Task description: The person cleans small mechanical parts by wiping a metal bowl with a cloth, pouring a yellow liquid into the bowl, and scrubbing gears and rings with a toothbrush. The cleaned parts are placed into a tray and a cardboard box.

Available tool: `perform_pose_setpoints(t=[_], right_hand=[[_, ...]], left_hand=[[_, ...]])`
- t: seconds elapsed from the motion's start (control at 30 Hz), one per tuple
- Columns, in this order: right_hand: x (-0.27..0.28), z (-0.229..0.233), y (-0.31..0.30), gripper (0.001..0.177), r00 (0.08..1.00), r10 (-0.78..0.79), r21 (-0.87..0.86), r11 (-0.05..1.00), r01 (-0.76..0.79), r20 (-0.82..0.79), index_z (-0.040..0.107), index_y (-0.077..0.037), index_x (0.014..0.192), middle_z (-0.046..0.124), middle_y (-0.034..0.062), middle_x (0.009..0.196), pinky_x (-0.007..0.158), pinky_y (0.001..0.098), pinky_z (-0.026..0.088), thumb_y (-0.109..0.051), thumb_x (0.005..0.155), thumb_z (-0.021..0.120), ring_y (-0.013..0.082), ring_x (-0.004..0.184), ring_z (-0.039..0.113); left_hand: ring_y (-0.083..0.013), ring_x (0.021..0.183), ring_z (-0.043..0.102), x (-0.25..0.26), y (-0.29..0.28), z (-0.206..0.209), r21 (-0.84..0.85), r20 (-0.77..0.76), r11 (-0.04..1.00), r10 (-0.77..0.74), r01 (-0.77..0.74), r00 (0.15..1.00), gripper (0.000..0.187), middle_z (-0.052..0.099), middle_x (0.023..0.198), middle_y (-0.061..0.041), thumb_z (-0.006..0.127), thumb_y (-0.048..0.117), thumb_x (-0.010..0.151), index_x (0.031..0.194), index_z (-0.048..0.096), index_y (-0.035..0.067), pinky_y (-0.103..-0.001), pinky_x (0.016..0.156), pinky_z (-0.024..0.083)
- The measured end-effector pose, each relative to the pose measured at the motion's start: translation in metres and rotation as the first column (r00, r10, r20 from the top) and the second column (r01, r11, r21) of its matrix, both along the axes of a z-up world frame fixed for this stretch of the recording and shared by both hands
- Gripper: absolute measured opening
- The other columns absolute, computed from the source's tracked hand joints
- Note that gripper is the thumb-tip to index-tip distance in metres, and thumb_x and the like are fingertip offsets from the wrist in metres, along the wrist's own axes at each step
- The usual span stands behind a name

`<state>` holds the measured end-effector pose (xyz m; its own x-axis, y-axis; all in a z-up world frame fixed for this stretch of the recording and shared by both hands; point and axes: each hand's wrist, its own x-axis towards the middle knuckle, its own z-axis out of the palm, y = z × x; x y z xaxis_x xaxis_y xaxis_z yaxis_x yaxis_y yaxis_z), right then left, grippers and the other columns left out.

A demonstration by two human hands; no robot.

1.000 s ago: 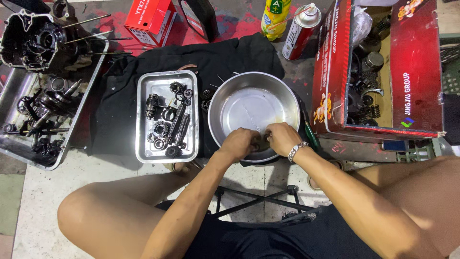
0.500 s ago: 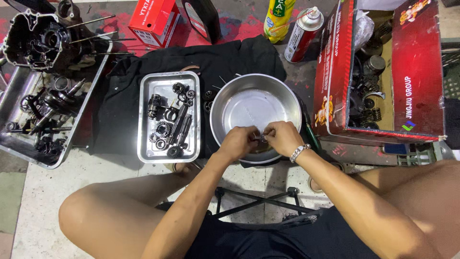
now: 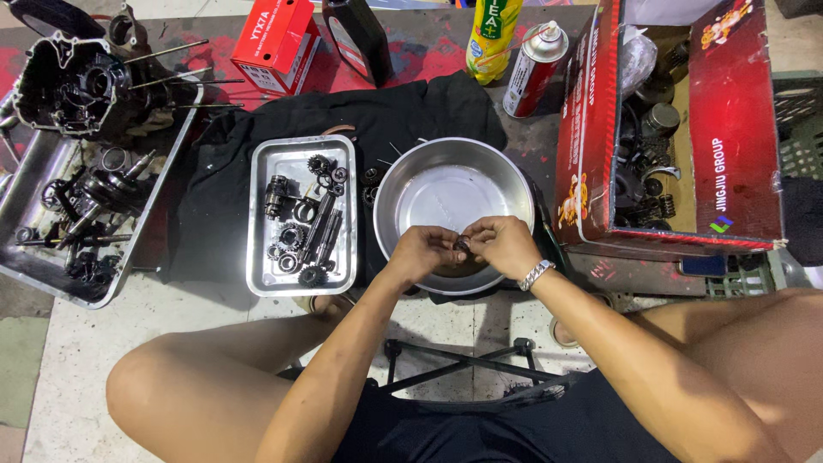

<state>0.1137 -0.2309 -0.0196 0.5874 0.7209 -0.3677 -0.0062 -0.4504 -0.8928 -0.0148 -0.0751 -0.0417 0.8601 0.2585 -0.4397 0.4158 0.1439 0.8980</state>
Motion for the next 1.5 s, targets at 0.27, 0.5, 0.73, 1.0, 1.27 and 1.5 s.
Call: perform_pose_setpoints(t=[0.27,0.5,0.73,1.0,1.27,1.5], right_hand=[[-0.005,0.003,-0.001,0.019,0.998,0.054,-0.032,0.998,-0.053,0.031,0.07,0.004,0.106,0.079,0.0118,0.089,0.064,0.0282,0.065,0.0,0.087,0.072,0.0147,0.076,0.077],[0.003,-0.024,-0.003,0.039,0.95,0.072,0.104,0.994,-0.042,-0.305,0.06,0.004,0.129,0.075,0.0133,0.105,0.077,0.033,0.067,0.003,0.09,0.063,0.0137,0.086,0.076],[0.011,0.002,-0.006,0.037,0.997,0.025,-0.071,0.997,-0.019,0.075,0.063,-0.001,0.129,0.08,0.0141,0.096,0.072,0.0299,0.058,-0.011,0.093,0.064,0.016,0.08,0.076],[-0.006,0.026,-0.008,0.029,0.915,0.203,-0.242,0.963,-0.122,0.348,0.071,-0.005,0.117,0.078,0.0166,0.101,0.084,0.0363,0.059,-0.019,0.092,0.065,0.027,0.095,0.077],[-0.017,0.032,-0.004,0.027,0.886,0.269,-0.244,0.952,-0.186,0.377,0.073,-0.005,0.113,0.078,0.0168,0.1,0.084,0.0367,0.059,-0.017,0.09,0.065,0.0282,0.092,0.077],[-0.025,0.039,-0.001,0.027,0.876,0.339,-0.307,0.922,-0.236,0.343,0.072,-0.006,0.112,0.078,0.0157,0.099,0.084,0.0393,0.057,-0.019,0.089,0.066,0.0298,0.092,0.076]], left_hand=[[-0.0168,0.077,0.076,-0.003,0.001,0.003,-0.191,-0.034,0.976,0.099,-0.103,0.995,0.027,0.078,0.091,-0.012,0.08,0.005,0.085,0.107,0.074,-0.008,-0.027,0.07,0.065],[-0.0162,0.071,0.075,-0.003,-0.011,0.044,0.425,-0.063,0.905,0.003,0.024,0.998,0.021,0.078,0.085,-0.011,0.081,0.01,0.085,0.102,0.077,-0.002,-0.027,0.065,0.059],[-0.018,0.075,0.074,0.007,0.021,0.07,0.089,0.221,0.992,-0.107,0.089,0.969,0.023,0.078,0.088,-0.014,0.079,0.012,0.089,0.107,0.076,-0.001,-0.032,0.069,0.061],[-0.0213,0.076,0.072,-0.003,0.044,0.019,0.691,0.047,0.723,-0.071,0.019,0.996,0.02,0.078,0.094,-0.015,0.076,0.012,0.087,0.102,0.079,0.001,-0.036,0.072,0.058],[-0.0158,0.064,0.074,-0.05,0.176,0.029,0.479,0.064,0.597,0.707,-0.644,0.704,0.018,0.077,0.083,-0.014,0.072,0.001,0.089,0.105,0.072,-0.008,-0.027,0.057,0.06],[-0.0414,0.094,0.07,-0.066,0.202,0.012,0.925,0.261,0.053,0.628,-0.375,0.733,0.047,0.07,0.108,-0.03,0.089,0.008,0.07,0.109,0.071,-0.011,-0.046,0.084,0.056]])
